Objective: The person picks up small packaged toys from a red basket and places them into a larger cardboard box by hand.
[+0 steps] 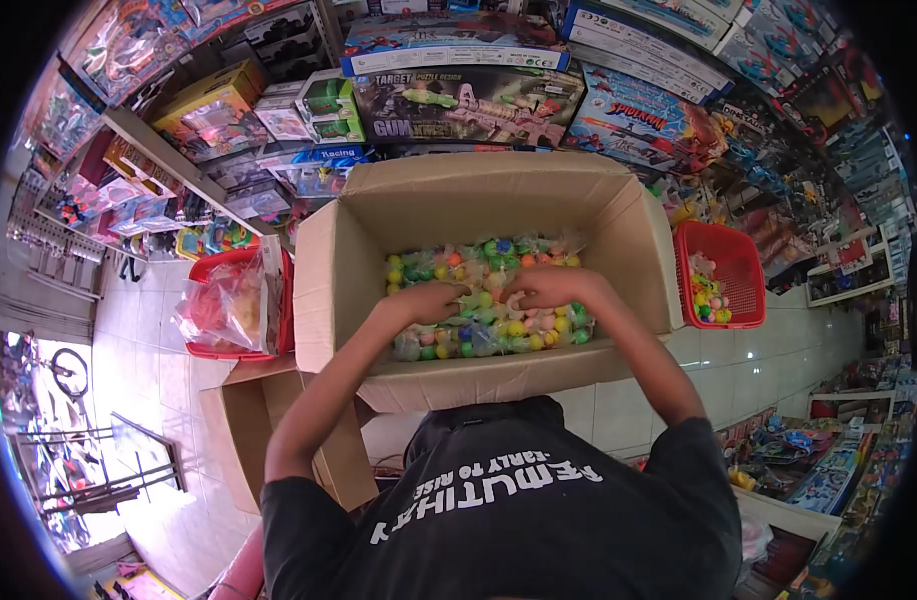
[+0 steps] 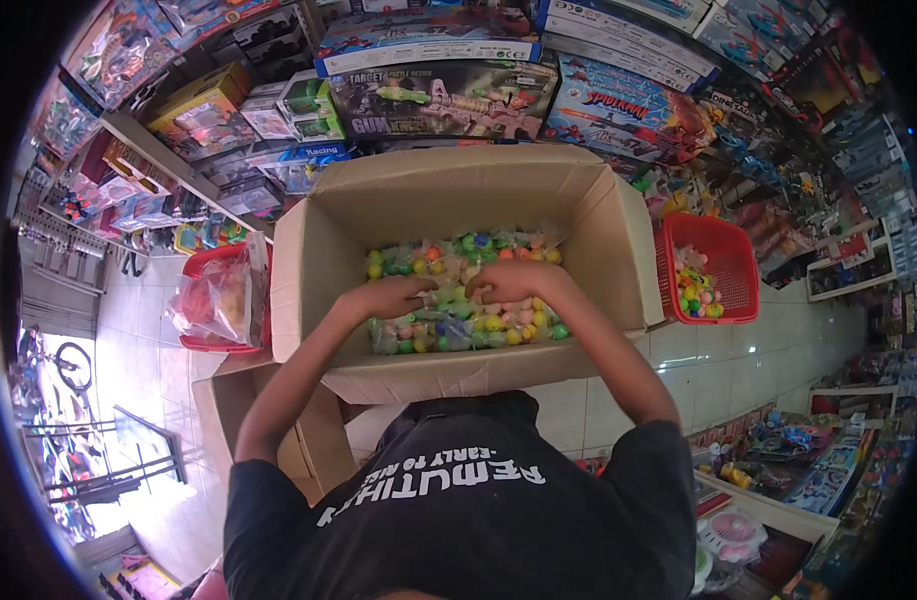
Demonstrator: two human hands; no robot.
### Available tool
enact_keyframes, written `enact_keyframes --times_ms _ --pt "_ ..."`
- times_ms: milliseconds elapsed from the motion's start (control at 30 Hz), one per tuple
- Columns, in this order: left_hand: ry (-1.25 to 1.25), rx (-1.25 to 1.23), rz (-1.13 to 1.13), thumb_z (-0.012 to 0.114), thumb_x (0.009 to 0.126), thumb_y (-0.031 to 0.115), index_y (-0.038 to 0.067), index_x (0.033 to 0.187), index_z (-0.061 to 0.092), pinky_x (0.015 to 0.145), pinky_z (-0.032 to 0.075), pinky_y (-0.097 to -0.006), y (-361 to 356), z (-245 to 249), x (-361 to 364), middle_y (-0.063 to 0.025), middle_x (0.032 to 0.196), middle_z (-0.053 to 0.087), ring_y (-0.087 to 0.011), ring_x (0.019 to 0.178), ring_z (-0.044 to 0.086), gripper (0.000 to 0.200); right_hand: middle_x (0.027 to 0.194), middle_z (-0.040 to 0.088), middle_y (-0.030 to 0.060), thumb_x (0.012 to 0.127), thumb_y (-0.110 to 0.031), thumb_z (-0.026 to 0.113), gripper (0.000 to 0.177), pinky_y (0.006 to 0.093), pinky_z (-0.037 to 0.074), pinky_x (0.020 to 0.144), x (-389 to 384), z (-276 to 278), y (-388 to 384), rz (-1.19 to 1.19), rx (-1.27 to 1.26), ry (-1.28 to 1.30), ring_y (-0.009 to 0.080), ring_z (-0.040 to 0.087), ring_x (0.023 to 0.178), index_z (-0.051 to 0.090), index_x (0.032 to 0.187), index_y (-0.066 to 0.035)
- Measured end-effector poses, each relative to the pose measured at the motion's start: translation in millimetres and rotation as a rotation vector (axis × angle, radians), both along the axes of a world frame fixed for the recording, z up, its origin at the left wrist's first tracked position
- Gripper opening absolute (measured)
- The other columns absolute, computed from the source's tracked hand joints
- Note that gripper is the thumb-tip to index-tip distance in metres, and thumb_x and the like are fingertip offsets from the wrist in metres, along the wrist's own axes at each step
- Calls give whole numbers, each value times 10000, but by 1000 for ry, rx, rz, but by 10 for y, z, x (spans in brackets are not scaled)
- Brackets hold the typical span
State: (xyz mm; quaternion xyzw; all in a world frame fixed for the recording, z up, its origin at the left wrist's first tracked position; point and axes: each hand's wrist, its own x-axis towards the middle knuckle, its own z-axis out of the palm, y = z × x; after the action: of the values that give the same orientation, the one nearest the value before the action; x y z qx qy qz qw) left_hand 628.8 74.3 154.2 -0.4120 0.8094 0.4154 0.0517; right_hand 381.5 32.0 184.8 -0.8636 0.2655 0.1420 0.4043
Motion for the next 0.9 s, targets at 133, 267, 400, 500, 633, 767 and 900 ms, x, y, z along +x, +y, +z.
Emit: enact_keyframes --times_ms 133,267,400,500,633,767,900 --pt "640 115 314 491 885 291 11 1214 451 896 411 -348 649 753 189 -134 1176 532 -243 1069 519 434 1002 610 106 855 -236 510 278 363 424 832 -65 507 659 -257 -14 -380 249 565 968 586 1072 -82" --pt "1111 263 486 527 875 245 1 1170 491 889 408 -336 1428 689 456 -97 1126 554 -193 1038 529 385 963 608 95 875 -220 495 238 347 405 862 -64 660 1417 -460 -16 -521 227 559 969 606 1017 -64" --pt "1100 441 513 521 883 217 1 1135 520 877 410 -304 1961 258 393 -90 1097 563 -174 1033 529 332 916 593 78 854 -118 536 182 293 429 814 -73 512 2003 -743 138 -728 171 562 901 603 970 6" --pt "829 635 427 510 896 224 10 1116 541 834 420 -257 2142 -150 219 -67 1067 571 -129 964 532 308 934 589 72 848 -79 539 159 280 427 829 -137 432 2242 -877 234 -780 146 555 914 600 956 21" --pt "632 707 392 478 903 221 26 1126 542 799 443 -262 2295 -1113 177 -58 1034 579 -135 926 546 303 986 587 47 881 -135 519 208 277 437 808 -245 35 2382 -773 539 -722 122 550 924 575 1031 -2" --pt "404 536 528 488 886 265 29 1057 594 679 463 -254 2413 -2508 166 -54 878 618 -128 776 573 310 989 592 35 875 -250 531 267 257 440 770 -421 -1159 2609 -836 813 -480 102 543 911 574 1079 -82" --pt "144 597 468 515 854 273 44 1027 618 593 464 -258 2407 -2951 157 -64 811 626 -140 674 579 304 963 601 32 862 -268 530 249 260 455 711 -555 -2400 3095 -1399 769 -584 109 560 866 592 1040 -106"
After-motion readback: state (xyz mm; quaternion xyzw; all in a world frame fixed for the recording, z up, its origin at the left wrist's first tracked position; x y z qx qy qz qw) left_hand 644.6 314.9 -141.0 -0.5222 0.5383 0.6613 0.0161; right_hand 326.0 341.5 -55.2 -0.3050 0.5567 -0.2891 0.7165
